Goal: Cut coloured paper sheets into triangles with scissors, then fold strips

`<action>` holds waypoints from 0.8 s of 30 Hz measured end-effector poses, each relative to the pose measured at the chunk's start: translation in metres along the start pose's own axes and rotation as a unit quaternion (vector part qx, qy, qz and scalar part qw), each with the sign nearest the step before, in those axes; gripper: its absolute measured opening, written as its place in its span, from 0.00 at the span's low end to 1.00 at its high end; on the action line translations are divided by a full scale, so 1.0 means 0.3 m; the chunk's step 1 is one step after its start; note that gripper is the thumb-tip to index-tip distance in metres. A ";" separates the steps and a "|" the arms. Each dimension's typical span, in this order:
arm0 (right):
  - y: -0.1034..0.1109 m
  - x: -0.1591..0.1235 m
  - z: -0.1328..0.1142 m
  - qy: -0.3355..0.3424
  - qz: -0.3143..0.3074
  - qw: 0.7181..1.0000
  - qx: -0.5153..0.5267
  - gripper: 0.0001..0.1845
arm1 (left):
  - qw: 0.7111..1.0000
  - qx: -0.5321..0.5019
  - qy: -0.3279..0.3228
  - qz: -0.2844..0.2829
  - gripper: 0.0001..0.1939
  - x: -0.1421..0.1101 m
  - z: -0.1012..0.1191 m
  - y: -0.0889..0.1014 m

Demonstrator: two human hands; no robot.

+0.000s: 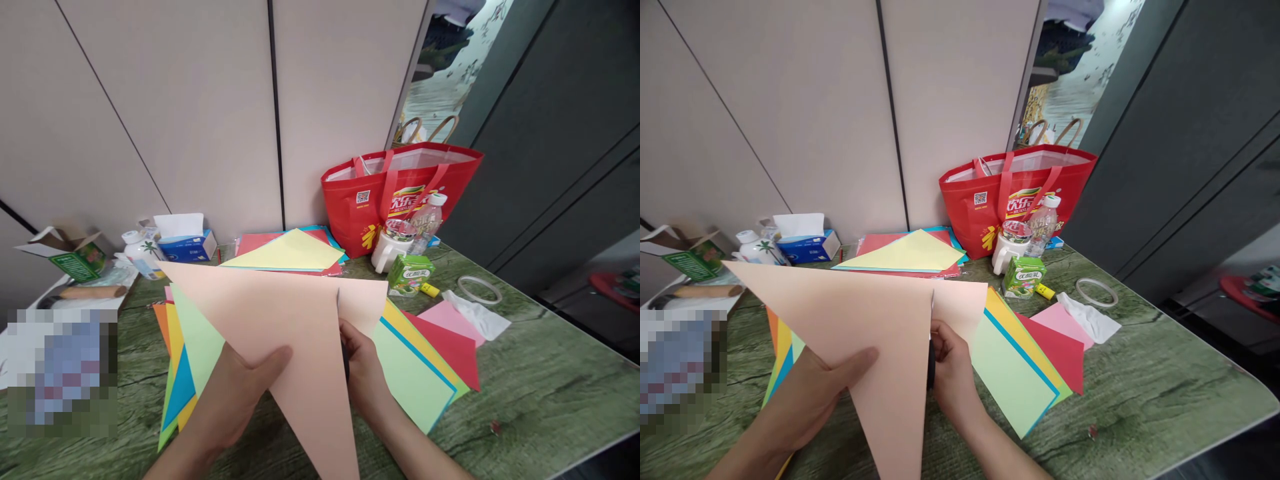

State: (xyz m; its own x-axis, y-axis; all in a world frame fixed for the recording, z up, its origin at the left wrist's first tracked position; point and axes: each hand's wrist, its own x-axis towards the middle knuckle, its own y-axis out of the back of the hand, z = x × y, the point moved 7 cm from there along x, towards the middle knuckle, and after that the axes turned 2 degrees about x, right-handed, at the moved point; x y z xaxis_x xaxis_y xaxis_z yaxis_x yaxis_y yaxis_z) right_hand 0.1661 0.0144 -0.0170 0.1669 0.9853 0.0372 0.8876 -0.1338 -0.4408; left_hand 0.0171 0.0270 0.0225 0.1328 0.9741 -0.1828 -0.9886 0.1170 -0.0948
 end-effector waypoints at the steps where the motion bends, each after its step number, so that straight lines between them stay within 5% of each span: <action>1: 0.001 0.000 0.002 0.000 0.000 1.000 -0.001 0.11 | 1.000 0.005 0.002 -0.007 0.19 0.003 -0.003 0.001; 24: 0.002 -0.002 -0.006 0.009 0.008 1.000 -0.024 0.12 | 1.000 0.011 0.004 -0.007 0.24 -0.001 -0.004 0.000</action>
State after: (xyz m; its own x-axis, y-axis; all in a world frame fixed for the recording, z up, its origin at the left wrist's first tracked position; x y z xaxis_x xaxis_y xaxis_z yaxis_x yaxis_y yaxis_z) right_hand 0.1673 0.0137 -0.0158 0.1881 0.9810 0.0477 0.9044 -0.1541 -0.3979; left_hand 0.0171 0.0266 0.0212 0.1480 0.9709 -0.1885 -0.9878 0.1360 -0.0754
